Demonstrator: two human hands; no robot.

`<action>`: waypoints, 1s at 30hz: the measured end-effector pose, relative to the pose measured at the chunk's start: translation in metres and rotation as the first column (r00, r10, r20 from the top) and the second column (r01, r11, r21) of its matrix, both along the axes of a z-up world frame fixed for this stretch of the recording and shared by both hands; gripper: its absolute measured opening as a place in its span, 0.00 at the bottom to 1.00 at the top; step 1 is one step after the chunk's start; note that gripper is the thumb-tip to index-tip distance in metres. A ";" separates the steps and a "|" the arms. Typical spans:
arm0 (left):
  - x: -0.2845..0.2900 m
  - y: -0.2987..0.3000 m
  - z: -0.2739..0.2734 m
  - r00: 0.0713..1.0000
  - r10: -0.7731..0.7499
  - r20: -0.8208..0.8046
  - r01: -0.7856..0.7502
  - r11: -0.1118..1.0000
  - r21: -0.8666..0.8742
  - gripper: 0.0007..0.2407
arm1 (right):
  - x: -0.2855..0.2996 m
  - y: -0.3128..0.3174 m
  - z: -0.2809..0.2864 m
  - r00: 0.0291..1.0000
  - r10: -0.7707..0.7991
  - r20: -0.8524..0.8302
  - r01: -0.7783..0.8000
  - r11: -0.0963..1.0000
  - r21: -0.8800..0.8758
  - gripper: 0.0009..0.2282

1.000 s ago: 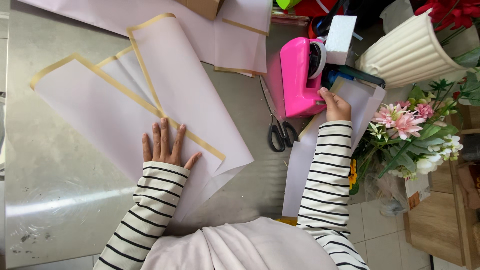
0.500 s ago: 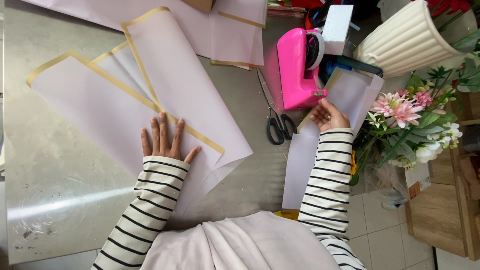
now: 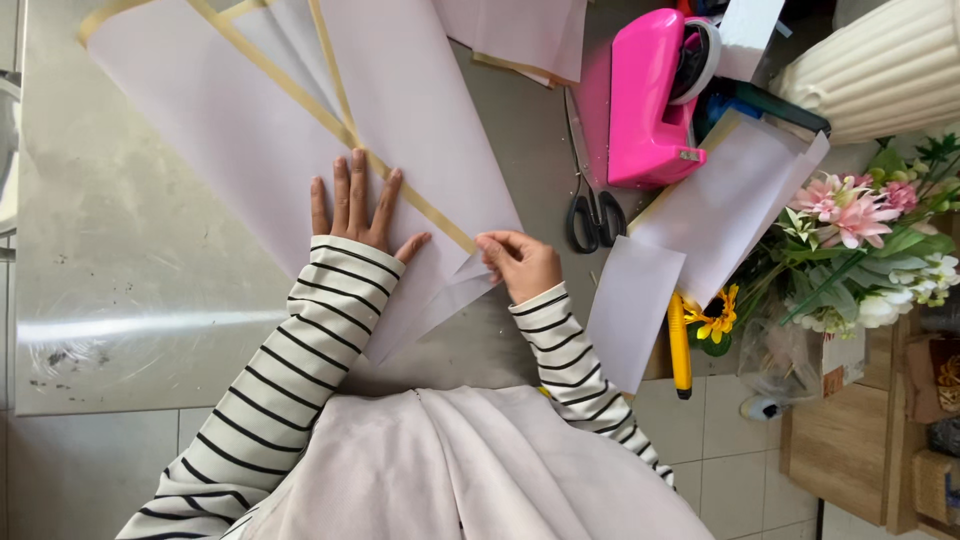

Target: The person folds and arranges sheets of pink and gold-trimmed wrapping paper on a metal table, using scissors to cut a section and a tape dispenser to secure the folded paper.

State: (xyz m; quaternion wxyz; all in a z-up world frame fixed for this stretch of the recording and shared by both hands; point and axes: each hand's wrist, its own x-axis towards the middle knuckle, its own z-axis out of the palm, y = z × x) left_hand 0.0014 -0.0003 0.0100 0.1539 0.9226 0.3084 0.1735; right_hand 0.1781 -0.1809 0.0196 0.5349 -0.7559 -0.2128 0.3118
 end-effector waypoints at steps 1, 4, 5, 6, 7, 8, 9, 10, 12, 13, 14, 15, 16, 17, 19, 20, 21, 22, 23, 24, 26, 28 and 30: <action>0.000 0.000 0.000 1.000 -0.003 0.003 0.003 1.000 -0.007 0.37 | -0.008 0.000 -0.009 0.997 0.015 0.079 -0.011 0.998 -0.056 0.12; 0.000 -0.001 -0.001 1.000 0.006 0.006 -0.006 1.000 -0.021 0.37 | -0.033 0.007 0.009 0.976 0.084 0.203 -0.057 0.989 -0.136 0.25; 0.001 -0.002 -0.001 1.000 0.001 0.008 -0.001 1.000 -0.028 0.37 | -0.042 0.008 0.023 0.961 0.115 0.250 -0.076 0.984 -0.160 0.33; -0.001 -0.002 0.000 1.000 0.008 0.005 -0.008 0.999 -0.034 0.37 | -0.040 0.006 0.017 0.961 0.124 0.247 -0.084 0.983 -0.166 0.33; -0.001 -0.001 0.000 1.000 -0.003 0.000 0.003 0.999 -0.040 0.37 | -0.039 0.004 0.012 0.956 0.119 0.268 -0.070 0.980 -0.187 0.33; 0.000 0.000 0.002 1.000 -0.014 -0.004 0.014 0.999 -0.046 0.37 | -0.036 0.001 0.008 0.950 0.116 0.289 -0.055 0.977 -0.208 0.33; -0.001 0.000 0.001 1.000 -0.012 -0.006 0.012 0.999 -0.049 0.37 | -0.036 0.002 0.006 0.951 0.118 0.287 -0.057 0.976 -0.211 0.33; -0.001 0.000 0.001 1.000 -0.020 -0.002 0.019 0.998 -0.056 0.37 | -0.035 0.002 0.006 0.948 0.111 0.299 -0.050 0.977 -0.206 0.33; -0.001 0.001 0.002 1.000 -0.031 0.003 0.031 0.998 -0.062 0.37 | -0.035 0.002 0.003 0.945 0.101 0.312 -0.038 0.979 -0.200 0.33; -0.001 0.000 0.004 1.000 -0.026 0.007 0.026 0.998 -0.063 0.38 | -0.034 0.003 0.002 0.946 0.081 0.315 -0.013 0.977 -0.212 0.33; -0.001 0.000 0.005 1.000 -0.021 0.011 0.021 0.998 -0.065 0.40 | -0.033 0.003 0.001 0.946 0.062 0.318 0.011 0.974 -0.224 0.33; -0.001 -0.001 0.006 1.000 -0.020 0.011 0.020 0.998 -0.066 0.40 | -0.031 0.003 0.001 0.946 0.063 0.317 0.010 0.974 -0.225 0.33; 0.000 -0.001 0.007 1.000 -0.021 0.008 0.022 0.998 -0.064 0.41 | -0.030 0.003 0.001 0.938 0.065 0.342 0.023 0.969 -0.245 0.34; 0.000 -0.001 0.009 1.000 -0.023 0.002 0.023 0.998 -0.062 0.43 | -0.028 0.004 0.002 0.929 0.067 0.364 0.034 0.964 -0.264 0.34; -0.001 -0.001 0.009 1.000 -0.024 0.004 0.024 0.998 -0.060 0.43 | -0.027 0.007 0.004 0.922 0.078 0.379 0.037 0.957 -0.287 0.36; 0.000 -0.001 0.009 1.000 -0.027 0.007 0.028 0.998 -0.058 0.43 | -0.026 0.009 0.005 0.915 0.089 0.395 0.042 0.950 -0.310 0.37; 0.000 -0.001 0.009 1.000 -0.027 0.007 0.027 0.998 -0.059 0.43 | -0.025 0.010 0.006 0.915 0.090 0.394 0.041 0.950 -0.311 0.37; -0.001 -0.001 0.009 1.000 -0.029 0.003 0.029 0.997 -0.065 0.43 | -0.024 0.010 0.006 0.907 0.115 0.405 0.037 0.937 -0.348 0.39; -0.001 0.000 0.009 1.000 -0.031 -0.001 0.030 0.997 -0.070 0.43 | -0.023 0.011 0.006 0.899 0.140 0.416 0.034 0.923 -0.384 0.40; -0.001 -0.001 0.009 1.000 -0.030 -0.001 0.029 0.997 -0.071 0.43 | -0.021 0.012 0.009 0.899 0.142 0.415 0.033 0.922 -0.385 0.40; -0.001 -0.001 0.010 1.000 -0.028 -0.004 0.028 0.996 -0.085 0.43 | -0.018 0.015 0.015 0.898 0.200 0.392 0.030 0.861 -0.508 0.43; -0.002 -0.001 0.009 1.000 -0.029 -0.005 0.028 0.995 -0.091 0.43 | -0.017 0.015 0.020 0.898 0.210 0.386 0.031 0.846 -0.532 0.44; -0.001 -0.001 0.009 1.000 -0.026 -0.004 0.025 0.995 -0.092 0.43 | -0.015 0.013 0.024 0.896 0.221 0.385 0.031 0.834 -0.551 0.46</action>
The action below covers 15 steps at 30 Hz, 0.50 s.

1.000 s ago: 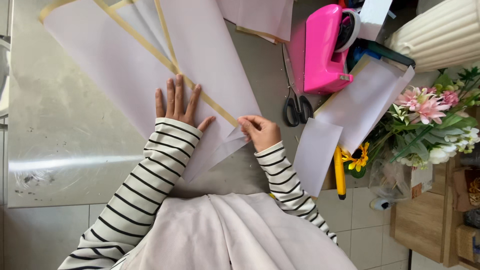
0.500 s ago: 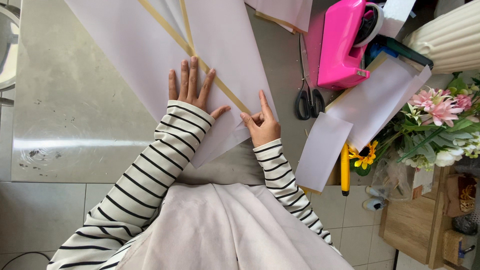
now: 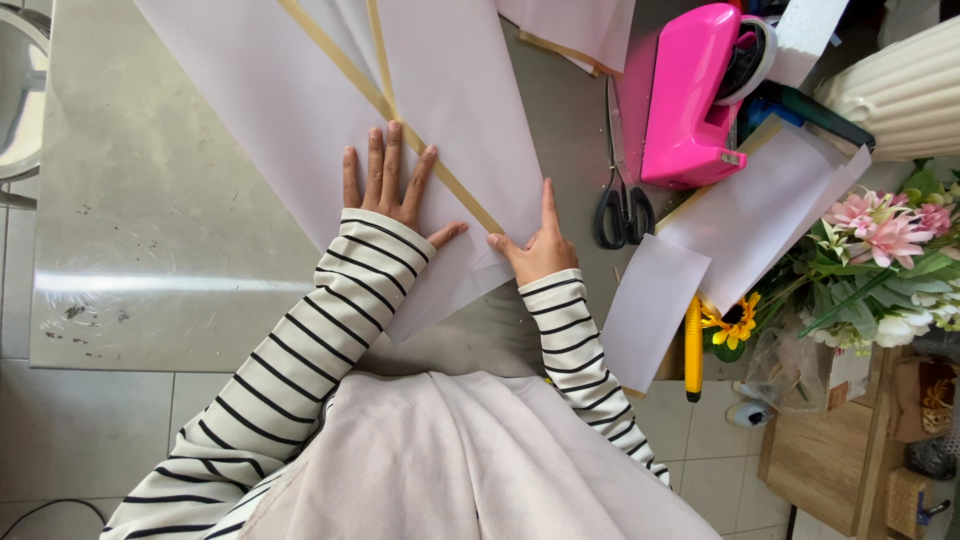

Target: The person folds and arranges sheets of pink and gold-trimmed wrapping paper on a metal table, using scissors to cut a section and a tape dispenser to secure the folded paper.

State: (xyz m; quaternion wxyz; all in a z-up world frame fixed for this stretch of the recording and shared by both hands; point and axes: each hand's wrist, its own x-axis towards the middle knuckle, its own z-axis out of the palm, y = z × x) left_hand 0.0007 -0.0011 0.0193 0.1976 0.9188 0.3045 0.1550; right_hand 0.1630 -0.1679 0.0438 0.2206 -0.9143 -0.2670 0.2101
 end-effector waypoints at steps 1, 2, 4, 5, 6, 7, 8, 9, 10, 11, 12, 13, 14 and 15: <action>0.000 0.000 0.000 1.000 0.000 -0.004 0.000 1.000 -0.001 0.43 | 0.000 -0.003 0.001 1.000 -0.025 -0.004 0.025 0.999 -0.026 0.47; 0.001 0.000 -0.001 1.000 0.000 -0.008 0.000 1.000 -0.002 0.43 | 0.000 -0.006 0.003 0.999 -0.050 -0.008 0.049 0.997 -0.053 0.48; 0.001 0.001 -0.003 1.000 0.002 -0.009 -0.002 1.000 0.002 0.43 | 0.001 -0.021 0.010 0.998 -0.056 -0.005 0.055 0.998 -0.034 0.48; 0.001 0.000 -0.004 1.000 0.001 -0.019 -0.001 1.000 0.000 0.44 | -0.001 -0.030 0.013 0.998 -0.064 -0.010 0.064 0.998 -0.021 0.49; 0.000 -0.001 -0.002 1.000 -0.002 -0.017 0.002 1.000 0.001 0.44 | 0.010 -0.043 0.021 0.998 -0.067 -0.008 0.067 0.998 -0.020 0.49; 0.000 0.000 -0.001 1.000 0.002 -0.016 -0.002 1.000 0.001 0.43 | 0.021 -0.056 0.029 0.993 -0.098 0.072 0.097 0.995 0.015 0.45; 0.000 -0.001 0.001 1.000 0.005 -0.016 -0.005 1.000 0.002 0.43 | 0.033 -0.069 0.036 0.980 -0.131 0.151 0.125 0.991 0.052 0.41; 0.000 0.000 0.000 1.000 0.003 -0.017 -0.003 1.000 0.001 0.43 | 0.068 -0.082 0.041 0.980 -0.133 0.149 0.127 0.991 0.051 0.41; 0.000 0.000 -0.001 1.000 0.003 -0.015 -0.003 1.000 0.004 0.43 | 0.103 -0.096 0.045 0.926 -0.217 0.308 0.164 0.968 0.189 0.29; 0.001 0.000 -0.001 1.000 -0.003 -0.011 0.003 1.000 0.009 0.43 | 0.137 -0.111 0.050 0.837 -0.318 0.445 0.176 0.927 0.330 0.18; -0.003 -0.002 -0.001 1.000 -0.010 -0.012 0.010 1.000 0.009 0.43 | 0.167 -0.112 0.051 0.835 -0.324 0.445 0.183 0.926 0.331 0.18; -0.002 -0.001 0.001 0.999 -0.003 -0.032 0.005 0.999 0.032 0.44 | 0.199 -0.112 0.055 0.780 -0.310 0.544 0.072 0.907 0.414 0.11; -0.001 0.000 0.002 0.999 0.004 -0.052 -0.001 0.998 0.055 0.44 | 0.232 -0.113 0.060 0.709 -0.304 0.636 -0.051 0.878 0.476 0.07; 0.000 0.000 0.002 0.999 -0.008 -0.045 0.011 0.998 0.061 0.44 | 0.271 -0.121 0.035 0.700 -0.316 0.640 -0.044 0.876 0.480 0.07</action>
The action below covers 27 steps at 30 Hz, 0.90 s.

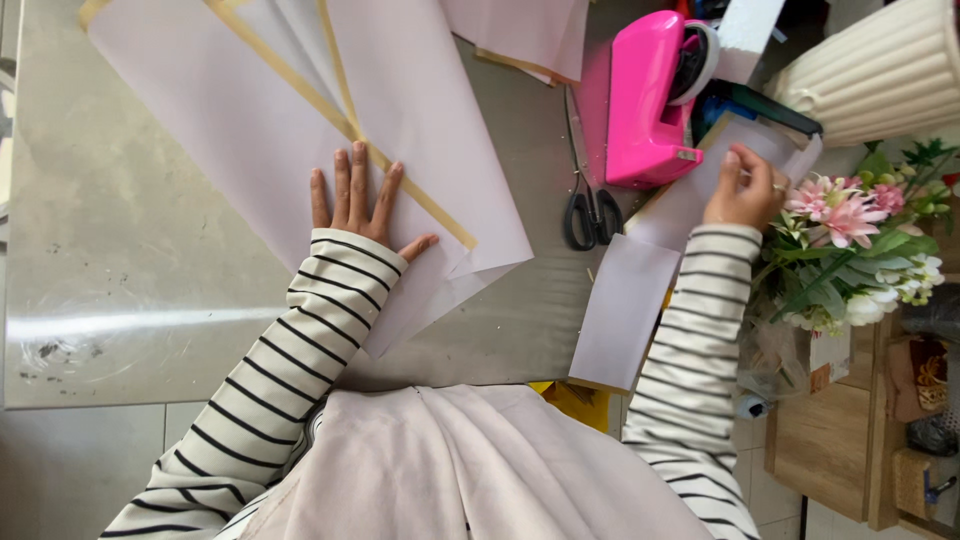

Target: The person folds and arranges sheets of pink and gold-trimmed wrapping paper on a metal table, using scissors to cut a section and a tape dispenser to secure the folded paper.

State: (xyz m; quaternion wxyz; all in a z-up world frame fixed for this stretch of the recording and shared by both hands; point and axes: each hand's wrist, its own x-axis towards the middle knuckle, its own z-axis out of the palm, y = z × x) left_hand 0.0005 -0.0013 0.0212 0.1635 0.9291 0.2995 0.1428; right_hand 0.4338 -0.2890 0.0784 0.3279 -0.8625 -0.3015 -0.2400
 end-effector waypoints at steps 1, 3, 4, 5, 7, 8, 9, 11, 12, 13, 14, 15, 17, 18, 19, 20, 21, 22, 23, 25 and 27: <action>0.001 0.000 -0.001 1.000 -0.003 0.017 0.004 1.000 -0.030 0.44 | 0.039 -0.009 -0.025 0.999 -0.029 -0.020 0.028 0.999 -0.043 0.06; 0.002 0.000 -0.003 0.999 0.003 0.037 -0.001 0.998 -0.057 0.43 | 0.078 -0.009 -0.047 0.998 -0.049 -0.035 0.046 0.996 -0.083 0.06; 0.001 0.000 -0.005 0.999 0.007 0.033 -0.005 0.998 -0.056 0.43 | 0.075 -0.002 -0.046 0.993 -0.089 -0.083 0.078 0.988 -0.131 0.07; 0.000 0.000 -0.007 1.000 0.011 0.030 -0.009 0.998 -0.055 0.44 | 0.072 0.005 -0.047 0.983 -0.131 -0.129 0.107 0.978 -0.180 0.09; 0.000 0.001 -0.008 1.000 0.017 0.021 -0.016 0.998 -0.060 0.44 | 0.061 0.016 -0.049 0.964 -0.173 -0.204 0.129 0.969 -0.212 0.10; 0.001 0.000 -0.009 1.000 0.018 0.018 -0.017 0.998 -0.066 0.43 | 0.056 0.019 -0.049 0.937 -0.219 -0.270 0.153 0.957 -0.246 0.11; 0.001 0.000 -0.008 1.000 0.018 0.016 -0.017 0.997 -0.070 0.43 | 0.056 0.021 -0.050 0.937 -0.221 -0.271 0.153 0.956 -0.250 0.11; 0.000 0.000 -0.005 0.999 0.018 0.031 -0.016 0.998 -0.055 0.43 | 0.059 0.031 -0.052 0.910 -0.210 -0.357 0.151 0.971 -0.186 0.11; -0.001 0.000 -0.004 0.999 0.020 0.028 -0.018 0.998 -0.056 0.43 | 0.067 0.032 -0.057 0.909 -0.208 -0.360 0.148 0.971 -0.188 0.11; -0.001 0.001 -0.003 0.999 0.017 0.031 -0.015 0.998 -0.059 0.43 | 0.075 0.033 -0.062 0.879 -0.202 -0.431 0.178 0.979 -0.097 0.11; 0.000 0.001 -0.002 0.999 0.013 0.036 -0.011 0.998 -0.062 0.44 | 0.084 0.033 -0.066 0.847 -0.190 -0.497 0.215 0.977 -0.006 0.10; 0.000 0.001 -0.003 0.999 0.013 0.034 -0.011 0.998 -0.063 0.44 | 0.070 0.032 -0.050 0.846 -0.190 -0.498 0.215 0.977 -0.007 0.10; 0.000 0.001 -0.003 0.999 0.013 0.031 -0.011 0.998 -0.068 0.43 | 0.044 0.035 -0.017 0.755 -0.115 -0.646 0.216 0.973 0.079 0.11; 0.000 0.001 -0.003 0.999 0.015 0.031 -0.013 0.998 -0.067 0.43 | 0.040 0.032 -0.016 0.755 -0.113 -0.646 0.215 0.973 0.081 0.11; -0.001 0.001 -0.003 0.999 0.015 0.029 -0.013 0.998 -0.069 0.43 | 0.037 0.030 -0.015 0.696 -0.057 -0.716 0.234 0.961 0.151 0.10; 0.000 0.001 -0.003 0.999 0.012 0.030 -0.010 0.997 -0.070 0.43 | 0.034 0.026 -0.012 0.635 0.005 -0.773 0.260 0.941 0.219 0.10; 0.000 0.002 -0.003 0.999 0.011 0.033 -0.009 0.998 -0.069 0.43 | 0.017 0.027 -0.004 0.637 0.005 -0.771 0.260 0.940 0.221 0.10; 0.000 0.002 -0.003 0.999 0.008 0.031 -0.006 0.998 -0.070 0.43 | 0.000 0.027 0.004 0.483 0.070 -0.873 0.324 0.912 0.252 0.10; 0.000 0.001 -0.004 1.000 0.004 0.029 -0.002 0.997 -0.072 0.43 | -0.017 0.026 0.013 0.315 0.146 -0.938 0.393 0.879 0.269 0.12; 0.000 0.001 -0.005 1.000 0.001 0.030 0.001 0.998 -0.070 0.43 | -0.023 0.024 0.008 0.208 0.224 -0.952 0.441 0.847 0.296 0.11; 0.001 0.001 -0.005 0.999 0.003 0.032 -0.001 0.998 -0.063 0.43 | -0.021 0.023 0.003 0.103 0.311 -0.945 0.486 0.813 0.321 0.11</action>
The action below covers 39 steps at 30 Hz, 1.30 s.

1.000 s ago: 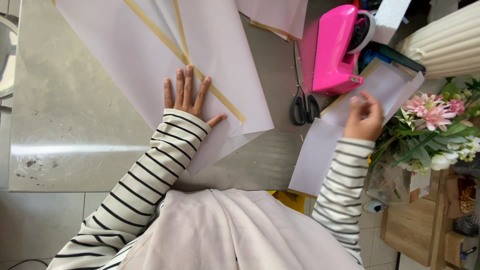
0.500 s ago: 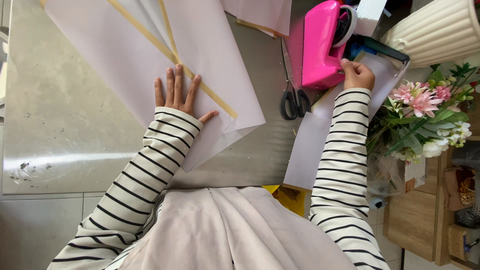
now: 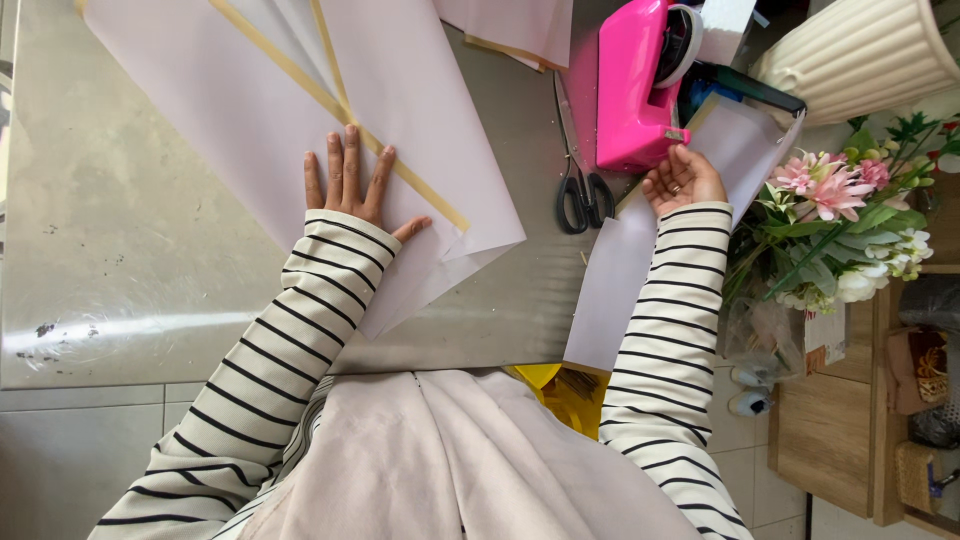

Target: The person folds and arranges sheets of pink and gold-trimmed wrapping paper on a metal table, using scissors to cut a section and a tape dispenser to secure the folded paper.

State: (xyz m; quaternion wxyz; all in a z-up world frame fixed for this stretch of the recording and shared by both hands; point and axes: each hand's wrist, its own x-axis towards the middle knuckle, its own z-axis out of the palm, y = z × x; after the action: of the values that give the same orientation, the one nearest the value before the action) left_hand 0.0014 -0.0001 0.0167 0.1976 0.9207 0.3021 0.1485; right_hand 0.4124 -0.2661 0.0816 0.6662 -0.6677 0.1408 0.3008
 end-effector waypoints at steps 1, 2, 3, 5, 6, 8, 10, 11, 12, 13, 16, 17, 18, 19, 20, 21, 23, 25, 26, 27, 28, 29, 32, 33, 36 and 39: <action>0.000 0.000 0.000 1.000 0.002 0.001 -0.002 1.000 0.003 0.43 | 0.004 -0.001 -0.004 0.998 -0.006 -0.065 0.009 0.999 0.038 0.11; -0.001 0.000 0.000 1.000 0.005 0.003 -0.005 1.000 0.007 0.43 | 0.008 -0.001 -0.007 0.991 -0.010 -0.131 0.020 0.997 0.076 0.10; 0.000 0.000 0.000 1.000 0.004 0.001 -0.004 1.000 0.008 0.43 | 0.018 -0.001 -0.024 0.991 -0.010 -0.133 0.021 0.997 0.077 0.10; 0.000 0.000 -0.001 1.000 0.001 -0.001 -0.001 1.000 -0.002 0.43 | 0.035 -0.002 -0.060 0.972 0.218 -0.085 -0.230 0.958 -0.173 0.11; -0.001 -0.001 -0.002 1.000 -0.003 -0.005 0.003 1.000 -0.004 0.43 | 0.014 -0.005 -0.056 0.973 0.214 -0.090 -0.226 0.958 -0.173 0.11; 0.000 0.000 -0.004 1.000 0.011 -0.009 -0.011 1.000 0.000 0.43 | -0.016 0.007 -0.045 0.865 0.435 0.251 -0.379 0.893 -0.241 0.09; -0.006 0.000 0.001 1.000 0.015 -0.019 -0.015 1.000 -0.002 0.43 | -0.113 0.037 -0.018 0.762 0.573 0.303 -0.538 0.819 -0.198 0.10; -0.001 0.002 0.004 1.000 -0.002 -0.001 0.002 1.000 0.014 0.43 | -0.161 0.051 0.003 0.638 0.663 0.391 -0.661 0.732 -0.163 0.11; 0.000 0.002 0.004 1.000 -0.011 -0.003 0.011 1.000 0.010 0.43 | -0.183 0.057 -0.003 0.644 0.659 0.387 -0.655 0.737 -0.165 0.11; 0.000 0.002 0.003 1.000 -0.007 -0.028 0.008 1.000 0.018 0.44 | -0.205 0.065 -0.009 0.591 0.726 0.352 -0.681 0.683 -0.265 0.09; -0.004 0.000 0.007 0.998 -0.011 -0.067 0.012 1.000 0.018 0.44 | -0.224 0.069 -0.026 0.482 0.808 0.340 -0.641 0.590 -0.492 0.06; -0.003 0.002 0.010 0.997 -0.018 -0.070 0.019 1.000 0.021 0.44 | -0.221 0.071 -0.030 0.418 0.826 0.378 -0.558 0.562 -0.610 0.05; -0.002 0.003 0.012 0.997 -0.014 -0.072 0.015 1.000 0.022 0.44 | -0.218 0.071 -0.032 0.415 0.827 0.378 -0.562 0.560 -0.608 0.05; -0.003 0.002 0.013 0.997 -0.015 -0.078 0.016 1.000 0.011 0.44 | -0.217 0.067 -0.033 0.416 0.822 0.389 -0.563 0.568 -0.600 0.05; -0.003 0.001 0.013 0.996 -0.017 -0.084 0.017 1.000 0.000 0.44 | -0.215 0.064 -0.035 0.416 0.817 0.400 -0.564 0.576 -0.591 0.06; -0.003 0.001 0.013 0.996 -0.016 -0.089 0.016 1.000 -0.007 0.44 | -0.215 0.064 -0.034 0.417 0.820 0.392 -0.568 0.572 -0.592 0.06; -0.003 0.002 0.014 0.996 -0.029 -0.083 0.030 1.000 0.011 0.44 | -0.214 0.064 -0.034 0.444 0.808 0.387 -0.585 0.588 -0.559 0.05; -0.004 0.001 0.013 0.996 -0.028 -0.079 0.029 0.999 0.018 0.44 | -0.220 0.064 -0.028 0.452 0.805 0.384 -0.574 0.592 -0.565 0.05; -0.004 0.002 0.013 0.997 -0.026 -0.070 0.028 0.999 0.029 0.44 | -0.222 0.065 -0.025 0.458 0.800 0.387 -0.561 0.598 -0.573 0.05; -0.004 0.002 0.014 0.997 -0.027 -0.071 0.029 0.999 0.028 0.44 | -0.221 0.064 -0.023 0.459 0.801 0.386 -0.561 0.597 -0.573 0.05; -0.004 0.002 0.015 0.997 -0.028 -0.073 0.030 0.999 0.024 0.44 | -0.220 0.063 -0.021 0.396 0.827 0.399 -0.565 0.562 -0.605 0.14; -0.005 0.001 0.015 0.997 -0.028 -0.077 0.030 0.999 0.020 0.44 | -0.220 0.062 -0.019 0.331 0.850 0.409 -0.566 0.526 -0.635 0.26; -0.005 0.002 0.016 0.996 -0.034 -0.079 0.034 0.999 0.003 0.44 | -0.221 0.066 -0.021 0.369 0.854 0.366 -0.569 0.519 -0.638 0.30; -0.005 0.002 0.017 0.996 -0.035 -0.080 0.035 0.999 0.002 0.44 | -0.219 0.067 -0.027 0.370 0.854 0.365 -0.569 0.519 -0.638 0.30; -0.005 0.001 0.018 0.995 -0.037 -0.095 0.036 0.999 -0.018 0.43 | -0.217 0.071 -0.036 0.249 0.902 0.352 -0.391 0.426 -0.816 0.30; -0.004 0.001 0.017 0.996 -0.032 -0.078 0.033 0.999 0.004 0.44 | -0.217 0.078 -0.027 0.411 0.903 0.128 -0.327 0.277 -0.903 0.25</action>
State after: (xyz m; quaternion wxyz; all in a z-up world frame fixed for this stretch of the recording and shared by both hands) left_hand -0.0024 0.0011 0.0341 0.1855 0.9311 0.2941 0.1102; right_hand 0.1949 -0.1880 0.0543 0.1183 -0.9285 -0.2787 0.2151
